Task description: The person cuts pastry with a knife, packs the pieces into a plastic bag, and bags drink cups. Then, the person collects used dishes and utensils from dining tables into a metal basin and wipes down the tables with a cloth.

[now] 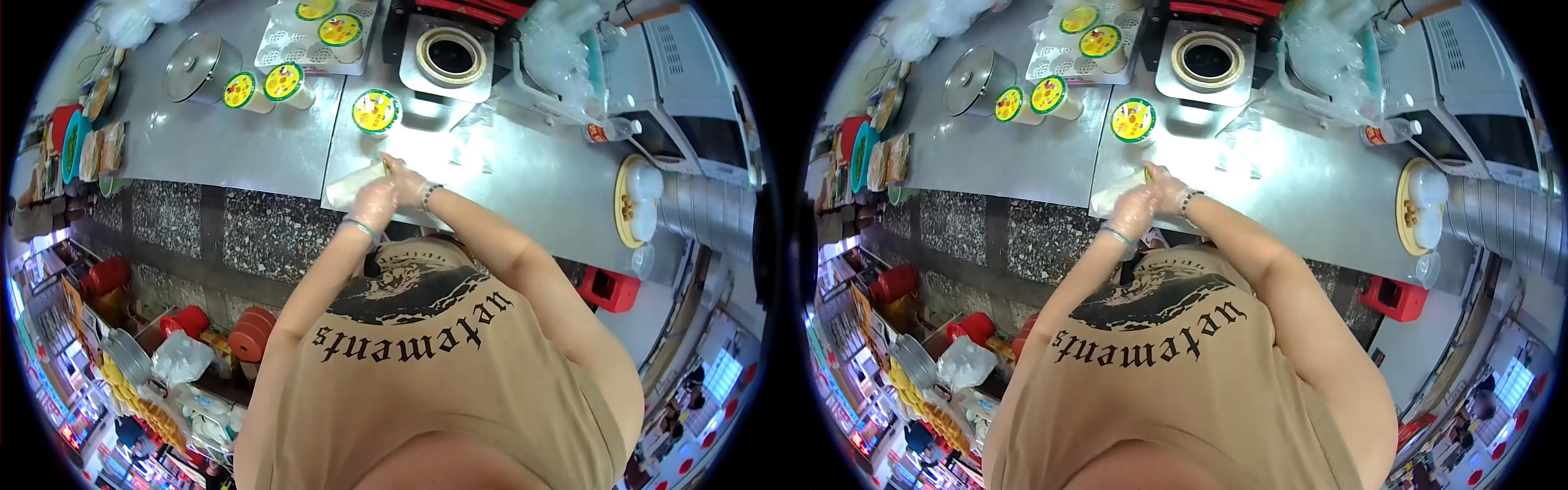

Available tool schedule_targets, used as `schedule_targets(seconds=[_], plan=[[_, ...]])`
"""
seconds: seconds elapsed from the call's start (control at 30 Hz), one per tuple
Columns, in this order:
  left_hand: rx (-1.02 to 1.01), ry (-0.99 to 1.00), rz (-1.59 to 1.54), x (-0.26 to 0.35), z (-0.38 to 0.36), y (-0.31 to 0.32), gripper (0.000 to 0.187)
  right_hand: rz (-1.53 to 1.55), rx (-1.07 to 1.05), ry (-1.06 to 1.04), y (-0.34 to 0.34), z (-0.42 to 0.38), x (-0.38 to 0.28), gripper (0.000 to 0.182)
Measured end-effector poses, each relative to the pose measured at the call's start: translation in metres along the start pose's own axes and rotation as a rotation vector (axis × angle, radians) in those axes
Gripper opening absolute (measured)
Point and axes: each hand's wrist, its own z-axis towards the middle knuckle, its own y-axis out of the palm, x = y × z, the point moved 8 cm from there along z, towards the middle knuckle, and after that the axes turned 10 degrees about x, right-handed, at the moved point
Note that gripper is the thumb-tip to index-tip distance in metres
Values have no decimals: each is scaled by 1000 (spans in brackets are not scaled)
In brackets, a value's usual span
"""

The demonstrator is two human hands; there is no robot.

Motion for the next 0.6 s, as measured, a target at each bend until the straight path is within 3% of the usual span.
schedule_targets(seconds=[0.03, 0.07, 0.13, 0.2, 0.27, 0.33, 0.4, 0.43, 0.5, 0.6], plan=[[166, 156, -125, 8, -7, 3, 31, 128, -82, 185, -3, -8, 2, 108], [165, 144, -126, 11, -12, 5, 31, 257, -166, 377, -1, -21, 4, 107], [47, 115, -101, 27, -14, 3, 34, 285, -93, 276, 26, -27, 13, 102], [70, 161, -168, 50, -24, -19, 35, 289, 100, 292, 40, -32, 27, 96], [243, 259, -370, 59, -34, -38, 34, 377, 225, 358, 21, -47, 22, 89], [341, 304, -396, 47, -45, -36, 33, 380, 487, 646, -39, -64, 17, 85], [240, -408, -1331, 1, -59, -12, 34, 70, 632, 388, -100, -68, -8, 83], [236, -406, -1332, 3, -56, -14, 34, -46, 615, 348, -121, -65, -20, 84], [329, -706, -1515, -3, -52, -12, 35, -168, 605, 318, -134, -65, -28, 84], [300, -692, -1377, 10, -29, -19, 37, -392, 480, 175, -128, -46, -41, 88]])
